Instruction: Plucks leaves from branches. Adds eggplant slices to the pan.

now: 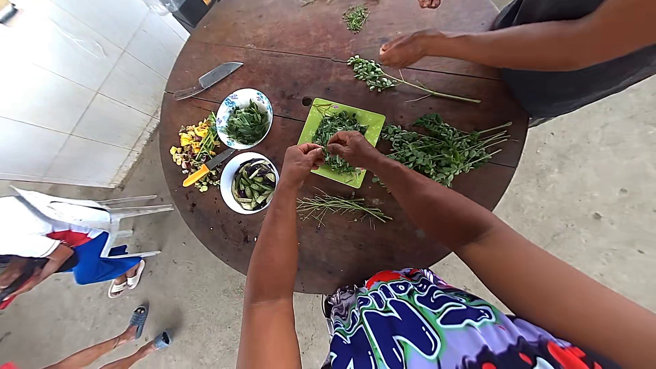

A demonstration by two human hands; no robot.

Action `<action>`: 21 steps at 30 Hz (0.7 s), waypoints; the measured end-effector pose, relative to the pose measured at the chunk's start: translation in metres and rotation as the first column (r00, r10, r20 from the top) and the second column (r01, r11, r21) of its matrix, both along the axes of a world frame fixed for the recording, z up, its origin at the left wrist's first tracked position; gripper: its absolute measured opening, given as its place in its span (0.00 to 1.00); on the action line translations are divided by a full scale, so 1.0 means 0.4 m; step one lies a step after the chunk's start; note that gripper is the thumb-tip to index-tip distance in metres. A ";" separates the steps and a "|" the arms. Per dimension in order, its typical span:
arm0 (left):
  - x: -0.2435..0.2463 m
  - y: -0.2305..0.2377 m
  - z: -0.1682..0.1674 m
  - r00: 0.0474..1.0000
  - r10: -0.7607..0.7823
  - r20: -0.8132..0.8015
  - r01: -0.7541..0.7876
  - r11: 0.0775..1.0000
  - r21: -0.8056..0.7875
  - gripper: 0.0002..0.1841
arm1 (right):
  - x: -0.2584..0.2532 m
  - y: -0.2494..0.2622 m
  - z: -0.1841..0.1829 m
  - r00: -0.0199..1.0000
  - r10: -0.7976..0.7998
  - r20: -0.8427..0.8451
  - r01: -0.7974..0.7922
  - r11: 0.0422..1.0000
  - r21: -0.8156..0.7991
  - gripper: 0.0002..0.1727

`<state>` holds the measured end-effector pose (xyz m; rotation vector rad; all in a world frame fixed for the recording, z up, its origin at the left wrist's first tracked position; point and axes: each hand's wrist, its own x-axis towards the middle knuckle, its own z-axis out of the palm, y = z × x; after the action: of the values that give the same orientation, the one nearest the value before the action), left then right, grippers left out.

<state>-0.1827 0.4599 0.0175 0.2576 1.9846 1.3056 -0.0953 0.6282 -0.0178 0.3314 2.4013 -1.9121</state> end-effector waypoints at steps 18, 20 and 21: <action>-0.025 -0.003 -0.010 0.997 -0.030 -0.074 0.020 0.990 -0.143 0.10 | -0.032 0.045 -0.058 0.999 -0.044 -0.005 0.044 0.999 -0.003 0.12; -0.027 -0.001 -0.019 0.996 -0.039 -0.077 0.027 0.989 -0.146 0.10 | -0.041 0.055 -0.090 0.997 0.018 -0.071 -0.008 0.989 0.147 0.17; -0.026 0.003 -0.018 0.996 -0.047 -0.071 0.036 0.989 -0.144 0.10 | -0.043 0.054 -0.081 0.995 0.066 -0.068 -0.052 0.982 0.184 0.18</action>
<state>-0.1931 0.4609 0.0101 0.2812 2.1128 1.1370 -0.1127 0.6497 -0.0501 0.1975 2.6090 -1.7148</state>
